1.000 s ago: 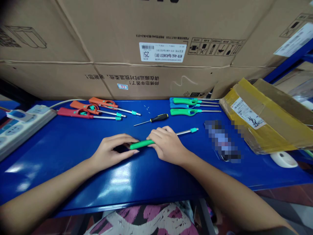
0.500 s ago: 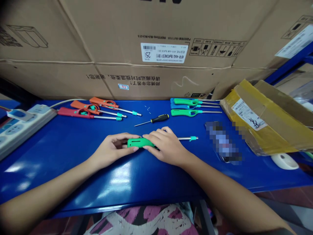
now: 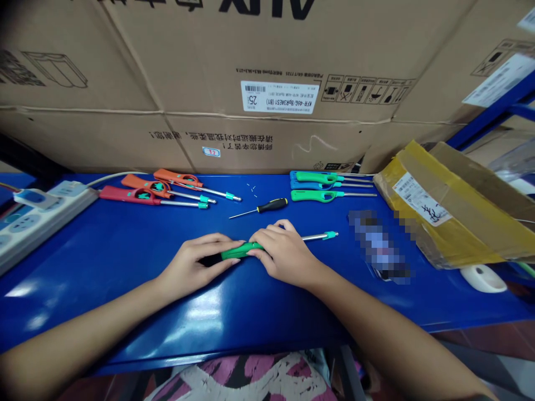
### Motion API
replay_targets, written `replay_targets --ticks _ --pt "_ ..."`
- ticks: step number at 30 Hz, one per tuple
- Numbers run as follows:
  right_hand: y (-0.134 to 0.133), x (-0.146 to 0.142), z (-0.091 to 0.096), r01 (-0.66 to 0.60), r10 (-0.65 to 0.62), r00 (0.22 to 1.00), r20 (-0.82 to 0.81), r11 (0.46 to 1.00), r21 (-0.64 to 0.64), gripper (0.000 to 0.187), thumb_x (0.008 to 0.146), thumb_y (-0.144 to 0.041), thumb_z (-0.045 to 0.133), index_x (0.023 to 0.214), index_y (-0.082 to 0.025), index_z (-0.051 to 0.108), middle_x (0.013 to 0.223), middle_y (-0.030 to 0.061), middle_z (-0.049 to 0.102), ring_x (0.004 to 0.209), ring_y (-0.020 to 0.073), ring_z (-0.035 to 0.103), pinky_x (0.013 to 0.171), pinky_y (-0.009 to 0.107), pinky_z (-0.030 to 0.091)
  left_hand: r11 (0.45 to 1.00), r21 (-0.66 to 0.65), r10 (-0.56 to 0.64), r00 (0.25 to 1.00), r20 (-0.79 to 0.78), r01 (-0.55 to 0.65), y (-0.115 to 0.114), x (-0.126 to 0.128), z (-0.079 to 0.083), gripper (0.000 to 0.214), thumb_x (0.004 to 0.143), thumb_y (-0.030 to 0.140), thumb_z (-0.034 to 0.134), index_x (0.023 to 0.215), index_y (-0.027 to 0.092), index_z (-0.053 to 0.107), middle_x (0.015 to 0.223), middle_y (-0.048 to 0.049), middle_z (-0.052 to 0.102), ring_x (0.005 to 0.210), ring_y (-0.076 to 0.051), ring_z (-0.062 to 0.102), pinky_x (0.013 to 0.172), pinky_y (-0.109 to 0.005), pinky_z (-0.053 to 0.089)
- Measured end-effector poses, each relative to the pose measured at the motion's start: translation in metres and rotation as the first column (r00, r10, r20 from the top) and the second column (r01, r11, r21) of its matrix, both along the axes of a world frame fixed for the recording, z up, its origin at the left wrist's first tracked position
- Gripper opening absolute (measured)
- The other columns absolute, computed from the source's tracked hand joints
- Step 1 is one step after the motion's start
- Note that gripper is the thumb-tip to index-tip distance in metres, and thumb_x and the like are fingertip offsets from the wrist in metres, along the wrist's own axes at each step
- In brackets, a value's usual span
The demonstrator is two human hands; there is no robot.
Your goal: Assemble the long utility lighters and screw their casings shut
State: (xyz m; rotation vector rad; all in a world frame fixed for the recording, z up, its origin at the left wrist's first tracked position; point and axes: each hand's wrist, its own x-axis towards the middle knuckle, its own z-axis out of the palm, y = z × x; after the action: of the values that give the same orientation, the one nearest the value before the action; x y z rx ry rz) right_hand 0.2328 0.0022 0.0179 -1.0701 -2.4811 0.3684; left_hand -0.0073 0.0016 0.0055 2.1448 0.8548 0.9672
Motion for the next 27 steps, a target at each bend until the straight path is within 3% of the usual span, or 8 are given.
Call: replay_targets --ticks 6,10,16,22,27 --pt "0.000 -0.002 0.002 -0.002 0.002 1.000 0.006 0.999 0.042 0.015 0.103 -0.030 0.053 0.099 -0.020 0.063 0.098 0.0041 0.074 0.092 0.0202 0.063 0.095 0.039 0.033 0.995 -0.034 0.097 0.995 -0.031 -0.098 0.002 -0.001 0.002 0.021 0.090 0.027 0.072 0.108 0.018 0.078 0.101 -0.0082 0.078 0.088 -0.019 0.075 0.084 -0.029 0.061" --pt "-0.001 -0.003 0.003 -0.039 0.039 0.999 -0.013 0.998 0.049 0.014 0.103 -0.032 0.054 0.104 -0.021 0.064 0.104 0.0031 0.074 0.098 0.0196 0.064 0.098 0.039 0.033 0.998 0.017 0.063 0.998 -0.005 -0.063 -0.001 0.001 0.005 0.018 0.091 0.024 0.071 0.106 0.017 0.077 0.098 -0.0085 0.078 0.087 -0.018 0.074 0.081 -0.028 0.060" --pt "-0.003 -0.005 0.001 -0.037 0.037 0.999 0.001 0.996 0.081 0.013 0.101 -0.026 0.054 0.096 -0.020 0.064 0.096 0.0048 0.075 0.090 0.0205 0.062 0.093 0.040 0.034 0.993 0.121 0.012 1.000 0.010 -0.013 -0.006 0.003 0.006 0.020 0.092 0.022 0.069 0.110 0.016 0.076 0.093 -0.0087 0.078 0.082 -0.018 0.072 0.076 -0.030 0.059" --pt "0.003 0.000 0.002 0.007 -0.007 1.000 -0.010 0.999 0.037 0.016 0.102 -0.037 0.056 0.102 -0.024 0.066 0.103 0.0023 0.076 0.099 0.0199 0.064 0.100 0.041 0.030 0.997 0.025 0.072 0.997 -0.037 -0.071 0.003 0.000 0.002 0.021 0.091 0.030 0.071 0.106 0.018 0.079 0.089 -0.0078 0.079 0.078 -0.018 0.071 0.073 -0.030 0.058" --pt "0.006 0.005 0.002 0.025 -0.025 1.000 0.004 0.999 0.038 0.011 0.101 -0.031 0.058 0.100 -0.020 0.062 0.099 0.0036 0.074 0.095 0.0204 0.064 0.096 0.040 0.033 0.994 -0.039 0.103 0.991 -0.085 -0.106 0.011 -0.006 0.001 0.026 0.090 0.033 0.072 0.111 0.017 0.078 0.089 -0.0072 0.078 0.073 -0.017 0.071 0.070 -0.027 0.057"
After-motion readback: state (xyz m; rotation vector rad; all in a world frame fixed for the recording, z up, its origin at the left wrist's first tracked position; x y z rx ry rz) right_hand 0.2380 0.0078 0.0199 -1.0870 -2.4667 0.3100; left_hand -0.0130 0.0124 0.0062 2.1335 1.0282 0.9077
